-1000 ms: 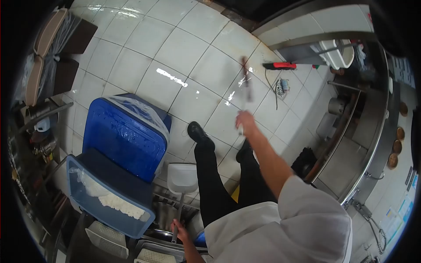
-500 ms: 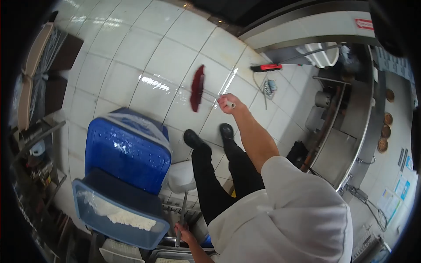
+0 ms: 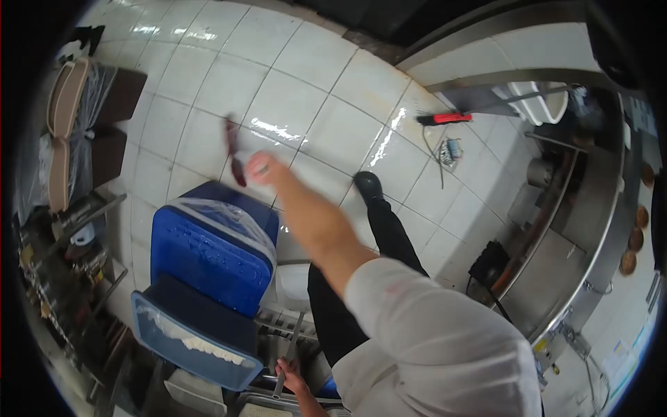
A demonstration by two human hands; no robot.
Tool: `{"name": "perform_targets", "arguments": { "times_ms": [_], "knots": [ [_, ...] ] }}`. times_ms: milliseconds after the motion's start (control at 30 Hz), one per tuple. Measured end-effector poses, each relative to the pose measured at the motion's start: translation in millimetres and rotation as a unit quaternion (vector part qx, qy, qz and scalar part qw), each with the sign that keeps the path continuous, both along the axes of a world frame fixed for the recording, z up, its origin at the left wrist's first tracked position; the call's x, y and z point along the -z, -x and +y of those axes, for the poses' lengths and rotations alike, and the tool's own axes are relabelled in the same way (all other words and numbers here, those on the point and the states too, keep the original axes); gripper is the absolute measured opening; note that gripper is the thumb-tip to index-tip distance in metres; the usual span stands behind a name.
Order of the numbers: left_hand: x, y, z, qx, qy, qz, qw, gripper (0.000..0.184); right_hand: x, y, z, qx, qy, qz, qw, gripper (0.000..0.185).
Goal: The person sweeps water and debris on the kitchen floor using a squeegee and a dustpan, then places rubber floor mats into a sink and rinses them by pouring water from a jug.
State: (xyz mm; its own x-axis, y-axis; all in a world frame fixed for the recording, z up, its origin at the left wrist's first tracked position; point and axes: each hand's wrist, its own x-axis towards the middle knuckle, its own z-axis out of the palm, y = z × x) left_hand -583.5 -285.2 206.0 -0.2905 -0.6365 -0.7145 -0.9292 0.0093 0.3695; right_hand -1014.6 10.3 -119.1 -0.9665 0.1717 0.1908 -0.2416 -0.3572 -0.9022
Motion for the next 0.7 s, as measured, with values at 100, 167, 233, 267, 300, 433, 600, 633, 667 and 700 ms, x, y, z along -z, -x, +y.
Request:
{"name": "perform_targets", "arguments": {
  "times_ms": [100, 167, 233, 267, 300, 433, 600, 633, 667, 700],
  "knots": [
    [-43.0, -18.5, 2.9, -0.03, 0.026, -0.004, 0.999, 0.057, -89.3, -89.5, 170.7, 0.067, 0.021, -0.193, 0.979, 0.025],
    [-25.9, -17.4, 40.0, -0.049, 0.053, 0.008, 0.997, 0.056, -17.9, -151.1, 282.6, 0.134, 0.597, -0.441, 0.657, 0.004],
    [-29.0, -16.3, 52.8, -0.049, 0.038, 0.018, 0.998, 0.046, -51.9, -201.4, 341.4, 0.122, 0.522, -0.488, 0.689, 0.017],
    [-27.1, -17.5, 57.3, -0.059, 0.043, 0.018, 0.997, 0.044, -43.5, -231.4, 355.0, 0.089, 0.43, -0.433, 0.787, 0.021],
    [-23.8, -15.4, 66.0, -0.069, 0.05, 0.018, 0.996, 0.043, -118.1, -204.2, 358.1, 0.117, 0.494, -0.589, 0.628, 0.029],
    [-24.0, -4.7, 110.4, -0.031, 0.074, 0.023, 0.996, 0.042, -143.6, -174.6, 409.8, 0.029, 0.237, -0.527, 0.815, 0.03],
    [-30.9, 7.1, 154.9, 0.063, 0.076, 0.016, 0.995, 0.038, -83.7, -140.5, 529.6, -0.024, 0.7, -0.435, 0.565, 0.029],
    [-35.4, 9.1, 157.7, 0.081, 0.069, 0.025, 0.994, 0.037, -65.4, -168.8, 533.4, 0.091, 0.694, -0.397, 0.593, 0.027],
    [-38.0, 8.0, 158.4, 0.076, 0.069, 0.012, 0.995, 0.036, -52.2, -182.7, 543.1, 0.2, 0.674, -0.354, 0.617, 0.026],
    [-43.2, 8.2, 159.5, 0.075, 0.069, 0.014, 0.995, 0.036, -56.3, -194.3, 547.2, 0.198, 0.674, -0.353, 0.618, 0.026]
  ]
}}
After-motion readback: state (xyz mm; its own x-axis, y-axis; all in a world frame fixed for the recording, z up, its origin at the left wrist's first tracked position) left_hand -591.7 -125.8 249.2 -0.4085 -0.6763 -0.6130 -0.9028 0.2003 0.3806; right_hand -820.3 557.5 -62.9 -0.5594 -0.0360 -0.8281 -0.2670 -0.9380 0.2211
